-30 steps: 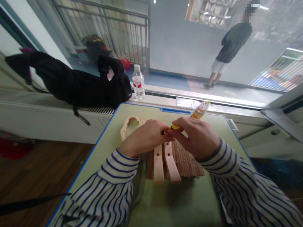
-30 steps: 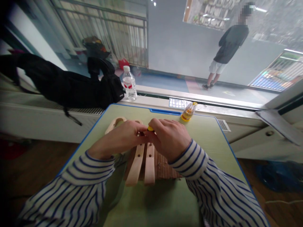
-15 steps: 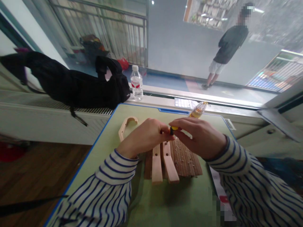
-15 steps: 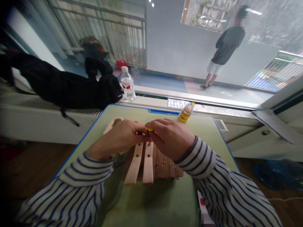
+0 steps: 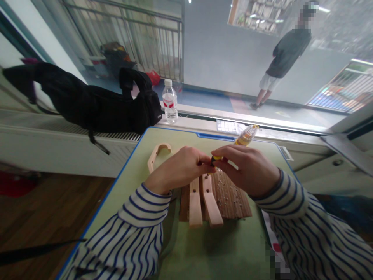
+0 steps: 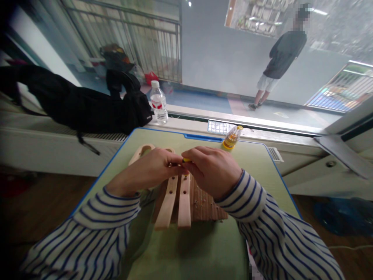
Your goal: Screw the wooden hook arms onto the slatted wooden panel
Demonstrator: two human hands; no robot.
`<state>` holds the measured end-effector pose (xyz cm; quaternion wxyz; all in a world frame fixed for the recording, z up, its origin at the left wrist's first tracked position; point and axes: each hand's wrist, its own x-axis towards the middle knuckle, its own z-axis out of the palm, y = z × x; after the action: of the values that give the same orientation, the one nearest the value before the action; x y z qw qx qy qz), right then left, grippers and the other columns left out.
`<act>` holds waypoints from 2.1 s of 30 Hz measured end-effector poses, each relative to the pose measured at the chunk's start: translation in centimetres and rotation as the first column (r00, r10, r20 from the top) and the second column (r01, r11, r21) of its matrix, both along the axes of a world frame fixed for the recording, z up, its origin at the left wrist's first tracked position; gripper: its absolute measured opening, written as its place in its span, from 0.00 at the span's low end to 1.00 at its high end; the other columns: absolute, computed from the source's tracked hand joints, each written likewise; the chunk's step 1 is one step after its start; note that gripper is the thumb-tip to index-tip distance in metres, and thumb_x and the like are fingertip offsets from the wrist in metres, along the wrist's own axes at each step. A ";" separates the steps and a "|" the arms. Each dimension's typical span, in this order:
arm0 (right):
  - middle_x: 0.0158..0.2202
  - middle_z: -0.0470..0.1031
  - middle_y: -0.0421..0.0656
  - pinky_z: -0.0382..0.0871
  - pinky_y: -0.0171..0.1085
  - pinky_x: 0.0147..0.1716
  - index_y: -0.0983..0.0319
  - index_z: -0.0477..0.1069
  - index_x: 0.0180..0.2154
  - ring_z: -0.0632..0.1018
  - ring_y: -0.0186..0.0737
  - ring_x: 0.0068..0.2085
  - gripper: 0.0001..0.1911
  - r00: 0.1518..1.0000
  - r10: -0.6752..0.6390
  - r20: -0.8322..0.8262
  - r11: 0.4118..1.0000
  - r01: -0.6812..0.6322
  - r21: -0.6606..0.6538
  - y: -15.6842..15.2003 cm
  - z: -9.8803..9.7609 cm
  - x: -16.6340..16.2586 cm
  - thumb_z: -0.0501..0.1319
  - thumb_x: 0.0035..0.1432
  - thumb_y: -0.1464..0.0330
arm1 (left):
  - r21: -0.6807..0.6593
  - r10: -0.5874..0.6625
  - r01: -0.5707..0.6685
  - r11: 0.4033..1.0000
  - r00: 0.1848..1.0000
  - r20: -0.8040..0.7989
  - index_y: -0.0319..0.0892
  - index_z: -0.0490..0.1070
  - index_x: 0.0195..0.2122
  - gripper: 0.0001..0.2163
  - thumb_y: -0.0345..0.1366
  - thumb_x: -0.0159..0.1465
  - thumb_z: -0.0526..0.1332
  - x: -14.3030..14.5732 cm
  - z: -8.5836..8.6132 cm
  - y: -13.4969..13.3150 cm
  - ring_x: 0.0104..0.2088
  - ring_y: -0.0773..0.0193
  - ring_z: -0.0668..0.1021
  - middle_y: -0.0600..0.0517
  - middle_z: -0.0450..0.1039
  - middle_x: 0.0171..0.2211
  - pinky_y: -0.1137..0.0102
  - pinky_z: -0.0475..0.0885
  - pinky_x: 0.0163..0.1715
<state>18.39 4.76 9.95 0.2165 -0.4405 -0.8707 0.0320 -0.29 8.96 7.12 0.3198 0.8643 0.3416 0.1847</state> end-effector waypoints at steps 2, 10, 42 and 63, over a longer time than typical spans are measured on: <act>0.37 0.76 0.43 0.68 0.35 0.37 0.62 0.71 0.40 0.76 0.36 0.37 0.10 1.000 -0.007 0.009 1.000 0.007 0.008 0.0 -0.1 0.0 0.54 0.60 0.67 | 0.014 -0.009 0.009 1.000 1.000 -0.004 0.43 0.77 0.31 0.10 0.39 0.61 0.57 0.0 0.0 0.0 0.29 0.67 0.72 0.55 0.72 0.24 0.74 0.60 0.28; 0.35 0.76 0.41 0.67 0.34 0.35 0.62 0.71 0.39 0.75 0.34 0.34 0.10 1.000 -0.028 -0.007 0.999 0.028 0.031 -0.2 -0.4 -0.1 0.55 0.59 0.66 | 0.047 0.014 -0.013 0.999 1.000 -0.016 0.43 0.78 0.31 0.10 0.39 0.61 0.57 0.0 0.0 -0.1 0.28 0.67 0.72 0.54 0.72 0.23 0.73 0.58 0.27; 0.41 0.77 0.43 0.68 0.36 0.41 0.62 0.72 0.40 0.76 0.36 0.41 0.12 0.996 0.074 0.050 0.995 -0.070 -0.074 -0.3 0.8 -0.4 0.51 0.61 0.70 | 0.025 0.050 -0.049 0.998 0.998 -0.039 0.42 0.78 0.30 0.10 0.40 0.58 0.60 0.0 0.5 -0.3 0.25 0.68 0.72 0.54 0.73 0.24 0.73 0.59 0.25; 0.37 0.77 0.44 0.66 0.36 0.37 0.61 0.72 0.40 0.76 0.37 0.37 0.13 0.997 -0.073 0.006 0.995 0.072 0.073 0.0 -1.0 -0.7 0.52 0.62 0.62 | 0.098 0.035 -0.027 0.995 0.996 -0.085 0.42 0.77 0.30 0.11 0.39 0.61 0.57 -0.3 0.5 -0.2 0.28 0.66 0.73 0.51 0.74 0.27 0.72 0.60 0.27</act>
<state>17.68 4.78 8.92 0.2295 -0.4637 -0.8557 -0.0097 -0.58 8.77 7.61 0.2595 0.8805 0.3590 0.1685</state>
